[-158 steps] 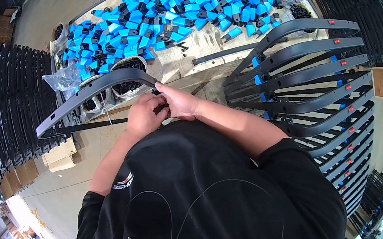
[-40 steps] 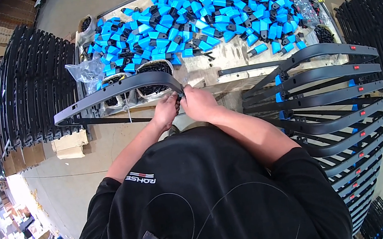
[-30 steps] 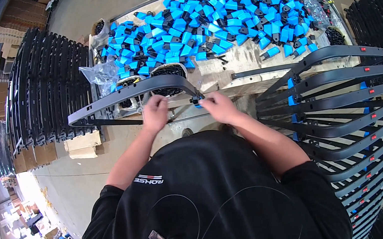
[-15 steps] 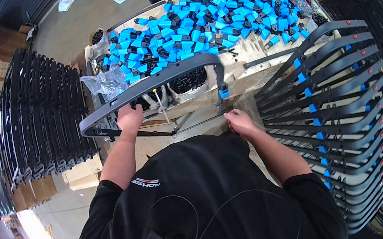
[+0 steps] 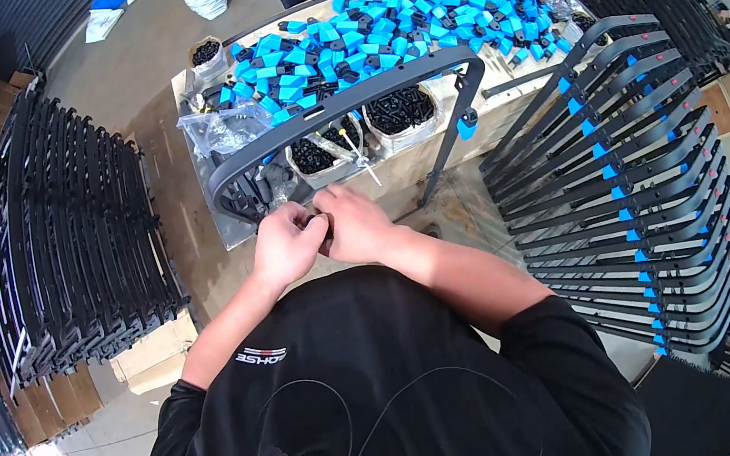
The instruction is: The recorder is assembling metal furniture frames by attaching plastic components and tightening fasteners with a tool.
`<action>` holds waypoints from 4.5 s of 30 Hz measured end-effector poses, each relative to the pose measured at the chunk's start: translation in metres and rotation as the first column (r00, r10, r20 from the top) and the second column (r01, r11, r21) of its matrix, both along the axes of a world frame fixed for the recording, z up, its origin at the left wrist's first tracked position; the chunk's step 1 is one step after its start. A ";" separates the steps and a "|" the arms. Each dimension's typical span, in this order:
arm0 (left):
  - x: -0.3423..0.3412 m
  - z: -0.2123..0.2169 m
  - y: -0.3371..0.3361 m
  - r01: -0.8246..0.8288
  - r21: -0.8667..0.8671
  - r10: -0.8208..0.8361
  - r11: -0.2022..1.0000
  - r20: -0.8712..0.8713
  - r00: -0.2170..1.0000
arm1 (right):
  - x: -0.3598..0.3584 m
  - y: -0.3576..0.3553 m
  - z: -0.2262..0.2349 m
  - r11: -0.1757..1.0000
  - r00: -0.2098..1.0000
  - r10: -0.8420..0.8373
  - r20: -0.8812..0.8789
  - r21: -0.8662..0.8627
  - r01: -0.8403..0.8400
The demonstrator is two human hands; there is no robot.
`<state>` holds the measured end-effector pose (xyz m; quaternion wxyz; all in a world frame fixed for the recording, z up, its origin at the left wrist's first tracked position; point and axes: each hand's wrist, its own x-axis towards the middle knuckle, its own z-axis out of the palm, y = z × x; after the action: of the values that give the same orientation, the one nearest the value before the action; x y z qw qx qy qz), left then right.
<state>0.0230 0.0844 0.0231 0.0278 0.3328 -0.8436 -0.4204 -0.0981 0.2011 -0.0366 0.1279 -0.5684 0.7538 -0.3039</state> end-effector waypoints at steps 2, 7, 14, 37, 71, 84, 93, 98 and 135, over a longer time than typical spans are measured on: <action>0.015 -0.010 -0.009 -0.032 0.154 0.044 0.988 -0.080 0.996 | 0.017 -0.006 0.001 0.997 0.927 -0.047 0.373 0.078 0.020; 0.066 -0.029 -0.021 0.017 0.298 0.084 0.954 -0.323 0.943 | 0.026 -0.008 -0.028 0.988 -0.477 0.078 0.875 -0.132 -0.081; 0.092 -0.033 -0.029 0.196 -0.341 -0.265 0.919 -0.169 0.949 | 0.053 -0.028 -0.031 0.998 -0.571 0.028 0.821 -0.059 -0.036; 0.128 -0.102 -0.066 -0.323 0.212 0.304 0.922 0.119 0.945 | 0.069 -0.072 -0.090 0.899 0.623 -0.274 0.733 0.426 -0.105; 0.110 -0.150 -0.115 -0.091 0.984 0.638 0.156 -0.030 0.769 | 0.087 -0.109 -0.112 0.962 0.482 -0.262 0.836 0.266 0.062; 0.099 -0.146 -0.103 -0.290 0.821 0.560 0.491 -0.042 0.827 | 0.085 -0.104 -0.113 0.954 0.223 -0.289 0.931 0.299 -0.010; 0.104 -0.137 -0.062 -0.345 0.358 0.408 0.868 -0.118 0.905 | 0.087 -0.105 -0.109 0.974 0.234 -0.228 0.945 0.219 0.062; 0.108 -0.122 -0.061 -0.355 0.096 0.367 0.930 -0.156 0.917 | 0.069 -0.100 -0.115 0.911 0.423 -0.408 0.809 0.329 0.250; 0.093 -0.106 -0.070 -0.203 -0.196 0.115 0.959 -0.384 0.916 | 0.051 -0.094 -0.077 0.989 -0.055 -0.132 0.990 0.135 0.064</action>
<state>0.1158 0.0144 -0.0830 0.2586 0.3103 -0.8365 -0.3703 -0.0473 0.1068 -0.1134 0.6244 -0.1141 0.4730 -0.6110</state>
